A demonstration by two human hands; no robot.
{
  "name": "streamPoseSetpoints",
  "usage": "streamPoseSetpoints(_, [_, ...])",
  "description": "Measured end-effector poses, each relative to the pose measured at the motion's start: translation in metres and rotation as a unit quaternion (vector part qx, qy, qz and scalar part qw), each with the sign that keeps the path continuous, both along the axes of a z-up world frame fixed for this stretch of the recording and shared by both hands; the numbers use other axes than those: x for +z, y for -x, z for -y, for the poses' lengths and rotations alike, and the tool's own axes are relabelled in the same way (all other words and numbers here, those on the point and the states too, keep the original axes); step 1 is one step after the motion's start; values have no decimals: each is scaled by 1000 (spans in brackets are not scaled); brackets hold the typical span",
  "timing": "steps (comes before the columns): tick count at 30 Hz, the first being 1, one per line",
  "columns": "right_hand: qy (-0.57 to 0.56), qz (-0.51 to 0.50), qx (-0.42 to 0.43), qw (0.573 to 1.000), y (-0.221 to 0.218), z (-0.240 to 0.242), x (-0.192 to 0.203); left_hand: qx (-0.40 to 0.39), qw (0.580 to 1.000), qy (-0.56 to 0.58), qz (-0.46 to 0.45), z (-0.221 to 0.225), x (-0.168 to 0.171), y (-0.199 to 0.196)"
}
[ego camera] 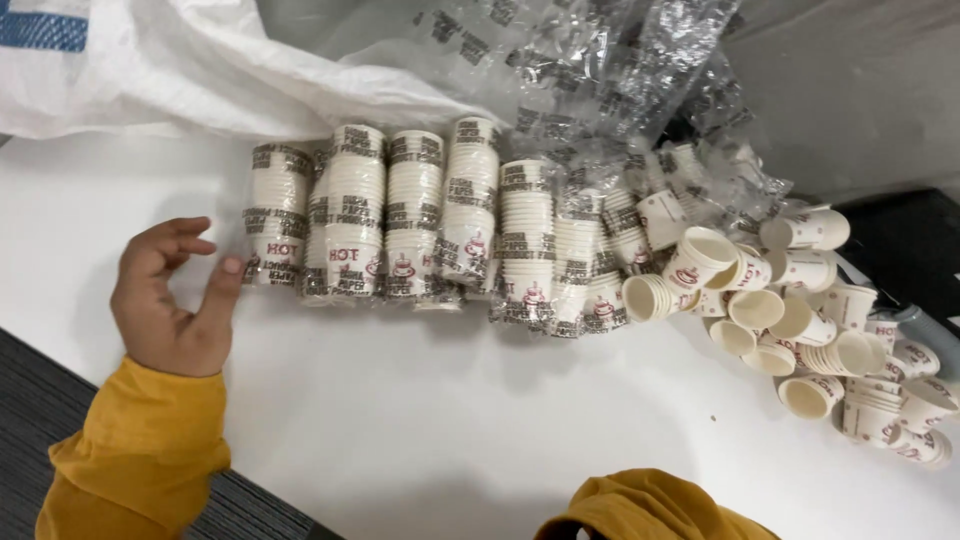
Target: The recorder is stacking paper cups and placing them into plastic sleeves for packaging.
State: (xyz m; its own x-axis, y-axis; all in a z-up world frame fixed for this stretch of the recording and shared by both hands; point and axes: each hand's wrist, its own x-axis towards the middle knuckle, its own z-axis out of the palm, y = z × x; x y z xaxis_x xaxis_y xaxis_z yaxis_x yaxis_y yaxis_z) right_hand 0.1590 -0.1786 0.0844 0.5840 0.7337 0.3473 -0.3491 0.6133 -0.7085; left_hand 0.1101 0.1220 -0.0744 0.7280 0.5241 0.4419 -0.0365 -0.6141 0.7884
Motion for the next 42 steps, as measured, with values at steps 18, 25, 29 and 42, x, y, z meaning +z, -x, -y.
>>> streamPoseSetpoints(18, [412, 143, -502, 747, -23, 342, -131, -321, 904, -264, 99, 239, 119, -66])
streamPoseSetpoints(25, [410, 44, -406, 816, -25, 368, -186, -246, 890, -384, -29, 339, 73, -131])
streamPoseSetpoints(29, [462, 64, -386, 796, -24, 364, -183, -193, 869, -425, -163, 359, 44, -161])
streamPoseSetpoints(42, [317, 134, -378, 859, 2, 307, -148, -420, 907, -20, 5, 390, 28, -69])
